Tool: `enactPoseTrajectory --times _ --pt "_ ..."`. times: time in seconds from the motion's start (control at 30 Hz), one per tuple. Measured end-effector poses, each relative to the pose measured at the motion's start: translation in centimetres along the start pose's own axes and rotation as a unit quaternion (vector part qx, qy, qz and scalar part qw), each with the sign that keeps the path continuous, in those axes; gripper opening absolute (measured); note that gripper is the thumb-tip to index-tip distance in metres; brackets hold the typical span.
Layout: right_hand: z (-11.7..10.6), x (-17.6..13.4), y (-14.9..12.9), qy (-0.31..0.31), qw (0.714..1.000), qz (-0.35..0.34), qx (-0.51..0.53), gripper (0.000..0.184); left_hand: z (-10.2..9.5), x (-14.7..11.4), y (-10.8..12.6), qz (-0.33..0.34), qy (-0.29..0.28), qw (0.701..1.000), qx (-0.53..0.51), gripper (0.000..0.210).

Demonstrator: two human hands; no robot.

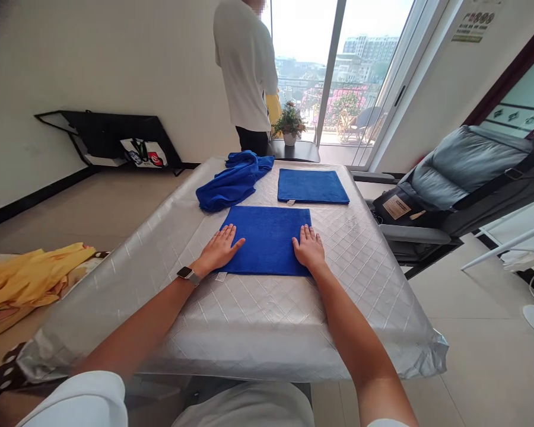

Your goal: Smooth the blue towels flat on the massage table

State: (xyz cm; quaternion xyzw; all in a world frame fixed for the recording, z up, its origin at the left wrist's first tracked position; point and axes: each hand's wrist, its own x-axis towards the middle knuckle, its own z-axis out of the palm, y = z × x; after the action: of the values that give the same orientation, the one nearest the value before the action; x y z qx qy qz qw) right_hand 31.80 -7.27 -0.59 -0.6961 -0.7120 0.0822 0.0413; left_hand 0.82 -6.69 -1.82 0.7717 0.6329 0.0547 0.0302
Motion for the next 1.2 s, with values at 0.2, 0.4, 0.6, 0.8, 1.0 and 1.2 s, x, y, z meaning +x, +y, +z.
enactPoseTrajectory --times 0.2,0.4,0.6,0.8,1.0,1.2 --pt "0.1 0.0 -0.1 0.015 1.0 0.0 -0.019 0.068 -0.1 -0.3 0.4 -0.018 -0.001 1.0 -0.014 0.088" --pt "-0.5 -0.9 -0.2 0.04 0.998 -0.01 -0.049 0.065 -0.4 -0.4 0.4 -0.004 0.005 1.0 -0.018 0.089" --pt "-0.2 -3.5 -0.1 0.0 0.999 -0.004 -0.042 0.069 -0.2 -0.2 0.4 -0.007 0.0 1.0 -0.02 0.089" --pt "0.5 -4.3 -0.1 -0.006 0.999 0.001 -0.033 0.072 -0.4 -0.4 0.2 0.006 0.051 0.999 -0.004 0.086" --pt "0.5 -4.3 -0.2 0.005 1.0 -0.005 -0.018 0.072 -1.6 -1.7 4.3 0.104 0.149 0.983 -0.012 0.077" --pt "0.7 -4.3 -0.2 0.018 1.0 -0.011 -0.023 0.07 -0.4 -0.7 12.8 0.244 0.058 0.967 -0.036 0.076"
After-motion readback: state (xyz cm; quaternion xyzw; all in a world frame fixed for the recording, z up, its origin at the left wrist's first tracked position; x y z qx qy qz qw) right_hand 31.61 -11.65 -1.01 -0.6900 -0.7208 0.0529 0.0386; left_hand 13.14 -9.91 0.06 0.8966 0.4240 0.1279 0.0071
